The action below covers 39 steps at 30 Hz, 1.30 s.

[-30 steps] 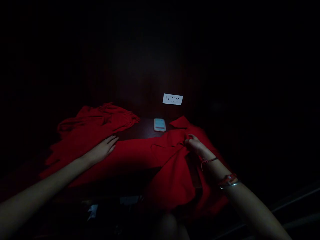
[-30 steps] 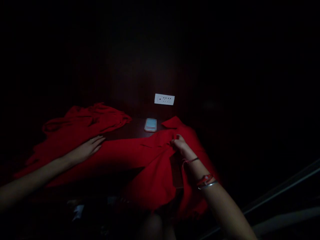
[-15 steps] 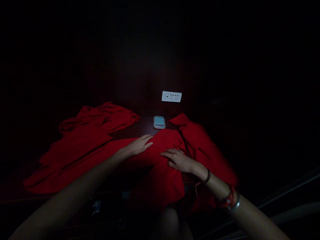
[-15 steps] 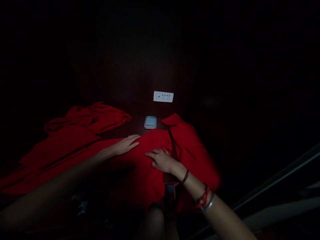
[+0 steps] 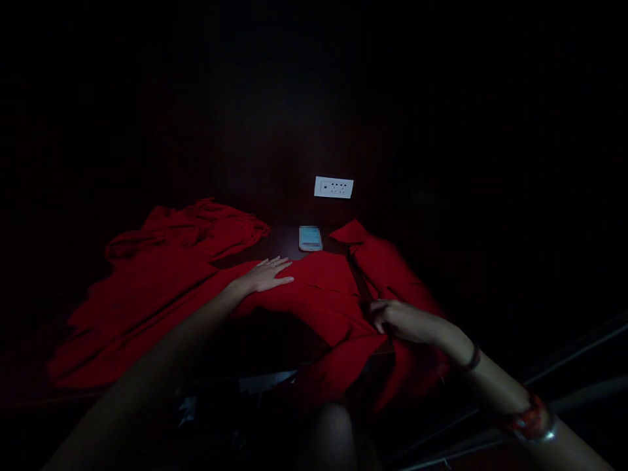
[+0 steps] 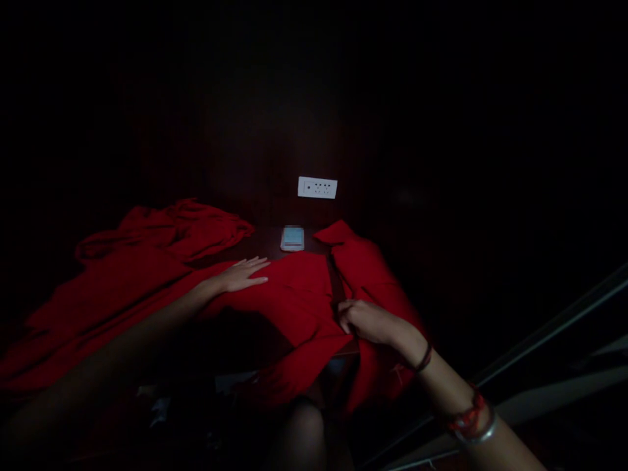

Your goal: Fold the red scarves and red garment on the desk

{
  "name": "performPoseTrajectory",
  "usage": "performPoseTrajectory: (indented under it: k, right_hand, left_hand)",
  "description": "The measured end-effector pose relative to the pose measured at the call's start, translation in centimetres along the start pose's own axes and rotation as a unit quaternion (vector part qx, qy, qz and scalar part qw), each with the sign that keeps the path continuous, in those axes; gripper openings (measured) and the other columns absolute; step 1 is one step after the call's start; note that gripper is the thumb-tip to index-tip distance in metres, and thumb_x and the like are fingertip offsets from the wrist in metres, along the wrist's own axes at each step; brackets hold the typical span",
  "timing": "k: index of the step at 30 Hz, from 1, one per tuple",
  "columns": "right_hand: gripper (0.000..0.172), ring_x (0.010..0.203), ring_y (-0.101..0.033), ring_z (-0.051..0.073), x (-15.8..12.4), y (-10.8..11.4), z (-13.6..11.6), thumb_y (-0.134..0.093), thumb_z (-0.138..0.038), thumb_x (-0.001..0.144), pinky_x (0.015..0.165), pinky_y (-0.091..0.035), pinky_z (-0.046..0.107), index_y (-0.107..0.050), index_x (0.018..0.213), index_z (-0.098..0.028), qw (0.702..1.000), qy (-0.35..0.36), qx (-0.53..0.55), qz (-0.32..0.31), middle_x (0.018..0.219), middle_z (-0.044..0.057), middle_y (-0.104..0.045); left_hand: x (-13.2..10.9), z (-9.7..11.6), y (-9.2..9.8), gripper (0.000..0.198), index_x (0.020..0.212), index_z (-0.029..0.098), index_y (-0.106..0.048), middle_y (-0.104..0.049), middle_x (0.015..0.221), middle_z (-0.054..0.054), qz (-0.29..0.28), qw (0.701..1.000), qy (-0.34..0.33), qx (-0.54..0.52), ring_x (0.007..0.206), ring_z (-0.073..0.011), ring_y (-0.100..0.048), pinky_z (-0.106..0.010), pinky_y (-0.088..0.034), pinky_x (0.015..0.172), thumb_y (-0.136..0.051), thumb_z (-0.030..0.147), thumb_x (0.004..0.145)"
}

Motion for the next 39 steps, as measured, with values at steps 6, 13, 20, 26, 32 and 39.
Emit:
performPoseTrajectory:
  k: [6, 13, 20, 26, 32, 39]
  right_hand:
    - [0.027, 0.077, -0.053, 0.012, 1.6, 0.3, -1.5, -0.037, -0.004, 0.070, 0.074, -0.039, 0.022, -0.061, 0.074, -0.015, 0.998, -0.065, 0.002, -0.004, 0.081, 0.005, -0.058]
    - [0.042, 0.111, -0.037, 0.020, 2.3, -2.7, -3.4, -0.047, -0.017, 0.074, 0.089, -0.033, 0.032, -0.045, 0.116, -0.021, 0.994, -0.104, 0.013, 0.008, 0.121, 0.011, -0.039]
    - [0.065, 0.118, -0.028, 0.019, -1.5, 0.0, -4.4, -0.057, -0.002, 0.058, 0.091, -0.033, 0.028, -0.044, 0.116, -0.030, 0.988, -0.071, 0.065, -0.125, 0.127, 0.002, -0.036]
    - [0.033, 0.103, -0.045, 0.017, 3.2, -0.1, -5.3, -0.042, -0.025, 0.079, 0.087, -0.034, 0.031, -0.052, 0.109, -0.019, 0.998, -0.054, 0.032, 0.009, 0.111, 0.008, -0.051]
    - [0.038, 0.097, -0.047, 0.019, 7.5, -1.6, -4.7, -0.041, -0.038, 0.078, 0.082, -0.036, 0.030, -0.050, 0.109, -0.017, 0.995, -0.065, 0.015, 0.073, 0.107, 0.011, -0.051]
    - [0.047, 0.094, -0.048, 0.022, 15.8, -1.5, -4.1, -0.048, -0.032, 0.073, 0.074, -0.039, 0.032, -0.038, 0.117, -0.017, 0.973, -0.142, -0.086, 0.163, 0.107, 0.012, -0.049]
  left_hand:
    - [-0.6, 0.4, 0.2, 0.062, 0.127, 0.021, -0.025, -0.020, 0.134, -0.005, 0.003, 1.000, 0.006, -0.008, 0.123, -0.0200, -0.011, -0.039, -0.010, 0.098, -0.023, 0.057, 0.077]
    - [-0.6, -0.6, 0.2, 0.065, 0.128, 0.023, -0.022, -0.017, 0.135, -0.005, -0.011, 1.000, 0.002, 0.012, 0.123, -0.0214, -0.010, -0.039, -0.009, 0.098, -0.025, 0.060, 0.074]
    - [0.3, -1.8, 0.0, 0.066, 0.127, 0.025, -0.025, -0.019, 0.135, -0.004, 0.002, 1.000, 0.018, 0.020, 0.123, -0.0233, -0.012, -0.041, -0.011, 0.097, -0.027, 0.062, 0.072]
    - [-0.8, -1.0, 0.1, 0.059, 0.125, 0.021, -0.031, -0.017, 0.135, -0.006, 0.044, 0.998, -0.018, 0.030, 0.123, -0.0204, -0.011, -0.038, -0.011, 0.098, -0.025, 0.056, 0.077]
    - [-0.8, -1.2, 0.4, 0.048, 0.124, 0.021, -0.032, -0.026, 0.132, -0.002, 0.017, 0.999, 0.015, -0.037, 0.122, -0.0163, -0.018, -0.037, -0.015, 0.098, -0.013, 0.041, 0.084]
    - [-0.5, -1.9, 0.6, 0.046, 0.120, 0.010, -0.038, -0.042, 0.122, -0.007, 0.128, 0.990, 0.026, -0.055, 0.111, -0.0139, -0.038, -0.027, -0.027, 0.095, -0.025, 0.024, 0.078]
Point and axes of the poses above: each hand's wrist, its own x-axis towards the middle knuckle, its own y-axis out of the back of the hand, z = x × y, the point moved 2 cm from there along x, towards the middle knuckle
